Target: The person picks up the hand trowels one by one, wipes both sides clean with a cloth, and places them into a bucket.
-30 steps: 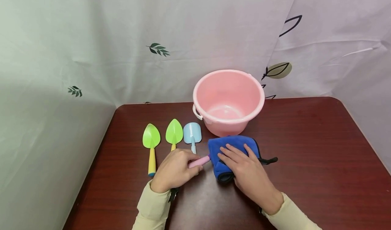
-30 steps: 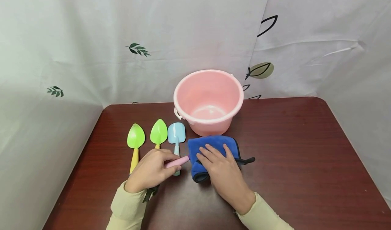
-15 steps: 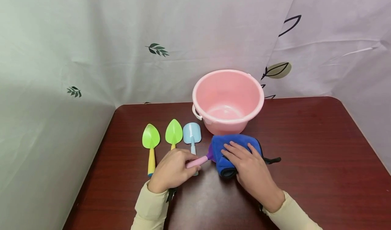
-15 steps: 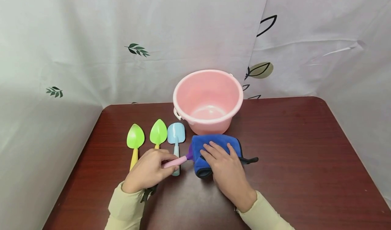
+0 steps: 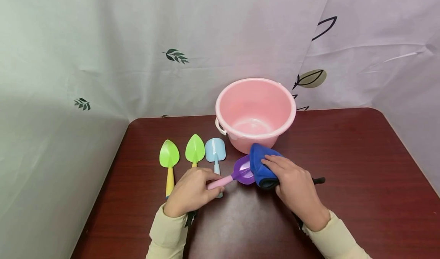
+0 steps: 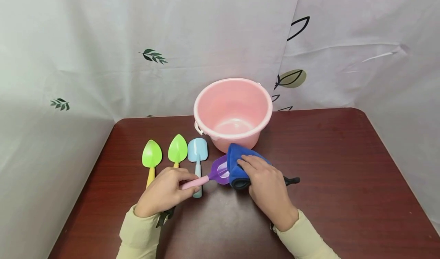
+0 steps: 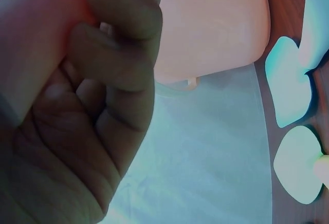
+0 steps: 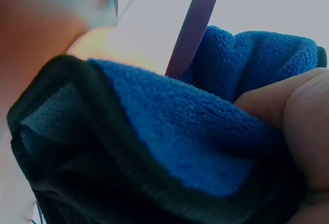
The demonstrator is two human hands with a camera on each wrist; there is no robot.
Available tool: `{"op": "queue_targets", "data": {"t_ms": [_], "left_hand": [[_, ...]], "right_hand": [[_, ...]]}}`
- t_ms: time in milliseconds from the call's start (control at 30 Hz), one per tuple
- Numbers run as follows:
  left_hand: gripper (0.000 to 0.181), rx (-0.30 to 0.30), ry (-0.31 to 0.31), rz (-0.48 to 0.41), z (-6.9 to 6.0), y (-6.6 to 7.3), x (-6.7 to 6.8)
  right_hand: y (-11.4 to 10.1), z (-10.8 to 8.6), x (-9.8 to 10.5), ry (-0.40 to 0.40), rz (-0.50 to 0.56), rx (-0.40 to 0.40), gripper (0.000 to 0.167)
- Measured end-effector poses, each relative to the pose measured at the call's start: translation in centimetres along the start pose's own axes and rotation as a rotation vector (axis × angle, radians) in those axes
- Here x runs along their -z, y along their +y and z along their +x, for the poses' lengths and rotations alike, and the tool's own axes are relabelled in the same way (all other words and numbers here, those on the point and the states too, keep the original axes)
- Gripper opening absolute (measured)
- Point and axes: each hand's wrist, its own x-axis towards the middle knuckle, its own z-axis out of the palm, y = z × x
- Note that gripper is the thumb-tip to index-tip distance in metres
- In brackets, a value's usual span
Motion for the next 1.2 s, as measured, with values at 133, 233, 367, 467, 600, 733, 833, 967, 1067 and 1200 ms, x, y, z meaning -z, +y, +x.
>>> {"op": "queue_targets", "data": {"t_ms": [133,233,367,467,600,733,833,967,1067,1200], "left_hand": [[0.008,0.007,0.008,0.006,0.0,-0.1,0.0],[0.011,0.019,0.013,0.009,-0.1,-0.2,-0.1],[0.016,0.055,0.001,-0.003,-0.2,-0.4,0.0],[0.017,0.075,-0.015,-0.005,-0.3,-0.4,0.1],[0.017,0.088,-0.055,-0.026,-0.3,-0.4,0.0],[0.025,0.110,-0.107,-0.051,-0.3,-0.3,-0.1],[0.027,0.113,-0.130,-0.060,-0.3,-0.2,-0.2],[0.027,0.109,-0.138,-0.069,-0.2,-0.1,-0.2],[0.025,0.106,-0.129,-0.061,-0.2,-0.1,-0.2],[0.022,0.096,-0.100,-0.065,-0.1,0.0,-0.3]], "right_hand": [[0.6,0.0,0.3,0.036,0.000,-0.014,0.063],[0.8,0.0,0.5,0.057,0.006,-0.033,0.064],[1.1,0.0,1.1,0.078,0.017,-0.065,0.064],[1.2,0.1,1.4,0.091,0.020,-0.087,0.062],[1.4,0.0,1.8,0.111,0.021,-0.104,0.061],[1.5,0.0,2.1,0.129,0.027,-0.109,0.062],[1.5,0.0,2.3,0.144,0.033,-0.105,0.063],[1.5,0.0,2.5,0.173,0.041,-0.090,0.064],[1.5,0.1,2.6,0.196,0.057,-0.079,0.065],[1.4,0.1,2.6,0.226,0.097,-0.063,0.064]]}}
